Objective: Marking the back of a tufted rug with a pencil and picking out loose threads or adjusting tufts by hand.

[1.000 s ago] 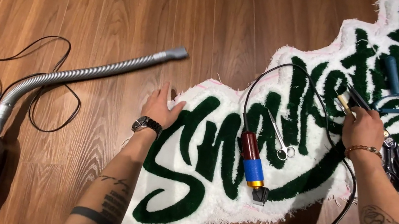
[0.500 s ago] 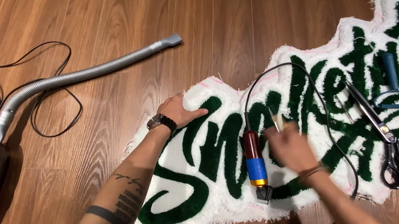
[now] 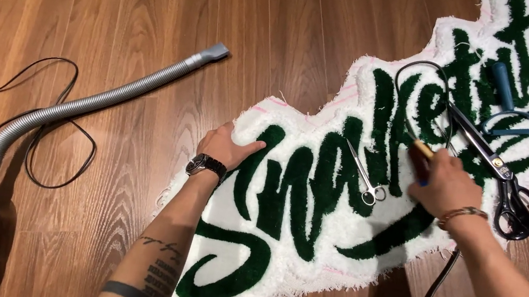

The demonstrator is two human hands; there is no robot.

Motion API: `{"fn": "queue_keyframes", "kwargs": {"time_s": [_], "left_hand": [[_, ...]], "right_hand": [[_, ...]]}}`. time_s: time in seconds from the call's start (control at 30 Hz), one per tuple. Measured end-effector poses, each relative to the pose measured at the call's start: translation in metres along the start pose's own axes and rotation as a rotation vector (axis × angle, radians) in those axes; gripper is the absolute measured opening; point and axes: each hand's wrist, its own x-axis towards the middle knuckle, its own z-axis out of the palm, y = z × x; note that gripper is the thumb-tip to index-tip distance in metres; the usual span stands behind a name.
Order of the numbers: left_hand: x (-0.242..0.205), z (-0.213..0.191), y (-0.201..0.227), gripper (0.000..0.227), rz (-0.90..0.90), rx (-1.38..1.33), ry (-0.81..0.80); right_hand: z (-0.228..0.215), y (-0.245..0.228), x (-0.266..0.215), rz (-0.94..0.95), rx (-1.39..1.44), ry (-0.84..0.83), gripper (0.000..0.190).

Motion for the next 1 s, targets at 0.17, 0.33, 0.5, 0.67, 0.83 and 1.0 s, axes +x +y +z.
{"fn": "queue_keyframes", "kwargs": {"time_s": [0.17, 0.33, 0.5, 0.67, 0.83, 1.0], "left_hand": [[0.007, 0.009, -0.007, 0.100, 0.000, 0.019, 0.022], [0.000, 0.005, -0.011, 0.101, 0.001, 0.121, 0.033], [-0.012, -0.006, 0.002, 0.104, -0.063, -0.009, -0.081], [0.011, -0.007, 0.008, 0.111, -0.007, -0.013, -0.342], [-0.019, -0.059, 0.029, 0.067, 0.003, -0.357, -0.485], [-0.028, -0.051, 0.037, 0.041, 0.011, -0.772, -0.506]], "right_hand": [[0.020, 0.036, 0.000, 0.012, -0.001, -0.040, 0.057], [-0.040, -0.013, -0.025, 0.029, 0.120, 0.015, 0.058], [-0.050, -0.079, -0.061, -0.165, 0.708, -0.044, 0.036], [-0.026, -0.147, -0.117, -0.250, 1.408, -0.004, 0.048], [-0.017, -0.166, -0.151, -0.116, 1.793, -0.002, 0.046], [-0.012, -0.169, -0.169, -0.279, 1.520, 0.330, 0.028]]}}
